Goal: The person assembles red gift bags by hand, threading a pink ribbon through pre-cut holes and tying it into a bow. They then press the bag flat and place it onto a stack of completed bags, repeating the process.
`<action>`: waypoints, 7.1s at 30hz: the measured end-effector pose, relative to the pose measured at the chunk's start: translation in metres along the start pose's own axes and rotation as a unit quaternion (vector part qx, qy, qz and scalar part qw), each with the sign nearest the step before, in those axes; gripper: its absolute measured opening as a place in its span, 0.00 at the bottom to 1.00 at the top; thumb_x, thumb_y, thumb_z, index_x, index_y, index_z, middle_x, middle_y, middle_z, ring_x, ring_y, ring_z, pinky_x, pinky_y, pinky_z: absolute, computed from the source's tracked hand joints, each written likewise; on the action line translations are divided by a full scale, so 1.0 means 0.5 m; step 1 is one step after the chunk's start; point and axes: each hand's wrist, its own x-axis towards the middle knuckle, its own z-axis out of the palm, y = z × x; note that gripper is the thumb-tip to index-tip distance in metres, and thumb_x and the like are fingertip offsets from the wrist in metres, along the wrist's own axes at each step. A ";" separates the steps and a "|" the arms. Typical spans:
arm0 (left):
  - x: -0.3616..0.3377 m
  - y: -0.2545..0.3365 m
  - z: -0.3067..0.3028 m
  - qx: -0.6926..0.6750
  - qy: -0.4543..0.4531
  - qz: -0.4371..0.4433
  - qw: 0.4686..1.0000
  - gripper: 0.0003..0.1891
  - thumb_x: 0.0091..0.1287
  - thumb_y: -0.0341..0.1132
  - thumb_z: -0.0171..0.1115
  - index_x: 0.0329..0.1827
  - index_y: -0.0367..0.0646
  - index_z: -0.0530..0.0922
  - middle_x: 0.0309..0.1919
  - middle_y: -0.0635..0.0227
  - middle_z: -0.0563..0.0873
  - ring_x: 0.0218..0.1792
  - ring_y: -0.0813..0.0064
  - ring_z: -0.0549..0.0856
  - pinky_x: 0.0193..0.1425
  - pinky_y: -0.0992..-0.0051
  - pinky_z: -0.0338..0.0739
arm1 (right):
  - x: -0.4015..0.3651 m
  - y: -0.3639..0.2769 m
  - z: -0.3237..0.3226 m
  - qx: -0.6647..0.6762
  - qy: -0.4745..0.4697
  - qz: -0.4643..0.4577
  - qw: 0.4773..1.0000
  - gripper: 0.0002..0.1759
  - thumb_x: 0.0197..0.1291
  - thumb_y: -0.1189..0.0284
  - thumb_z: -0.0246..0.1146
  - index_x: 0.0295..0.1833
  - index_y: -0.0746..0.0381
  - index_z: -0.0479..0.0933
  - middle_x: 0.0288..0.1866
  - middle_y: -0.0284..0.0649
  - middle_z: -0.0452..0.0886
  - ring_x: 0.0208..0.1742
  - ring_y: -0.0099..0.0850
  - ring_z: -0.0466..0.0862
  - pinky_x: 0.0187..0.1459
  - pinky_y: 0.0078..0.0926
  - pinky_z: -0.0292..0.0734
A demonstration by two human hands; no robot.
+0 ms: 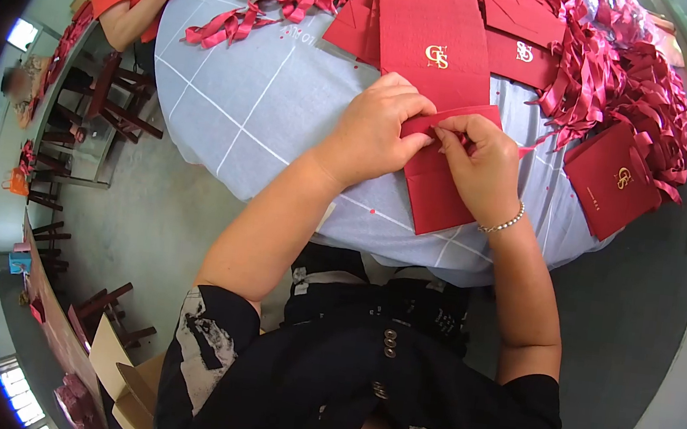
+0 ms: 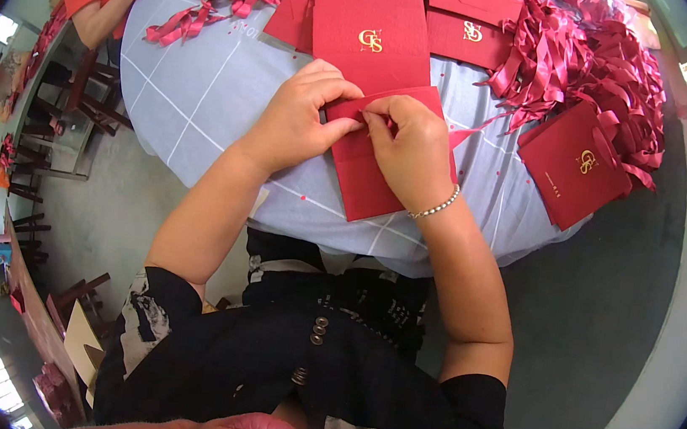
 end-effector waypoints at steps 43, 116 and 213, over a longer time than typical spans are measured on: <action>-0.002 0.028 0.000 0.119 0.034 0.199 0.972 0.09 0.53 0.29 0.70 0.37 0.45 0.83 0.33 0.71 0.82 0.45 0.66 0.81 0.56 0.63 0.73 | 0.145 -0.005 -0.106 0.114 -0.397 0.162 0.896 0.06 0.65 0.85 0.61 0.45 0.66 0.76 0.35 0.32 0.84 0.38 0.16 0.82 0.39 0.12 0.75; 0.043 0.033 0.035 -0.028 -0.169 -0.100 0.980 0.20 0.53 0.36 0.79 0.43 0.36 0.79 0.38 0.53 0.87 0.43 0.55 0.87 0.49 0.64 0.80 | -0.056 0.033 -0.114 0.179 -0.072 0.160 0.968 0.28 0.71 0.80 0.61 0.74 0.67 0.67 0.39 0.36 0.85 0.40 0.17 0.83 0.44 0.17 0.79; 0.003 0.098 0.016 0.095 0.013 0.252 0.963 0.12 0.49 0.27 0.69 0.39 0.45 0.83 0.30 0.75 0.81 0.36 0.72 0.82 0.60 0.59 0.73 | 0.120 0.013 -0.151 0.150 -0.388 0.135 0.899 0.20 0.77 0.60 0.59 0.57 0.66 0.80 0.48 0.35 0.85 0.51 0.23 0.81 0.57 0.24 0.76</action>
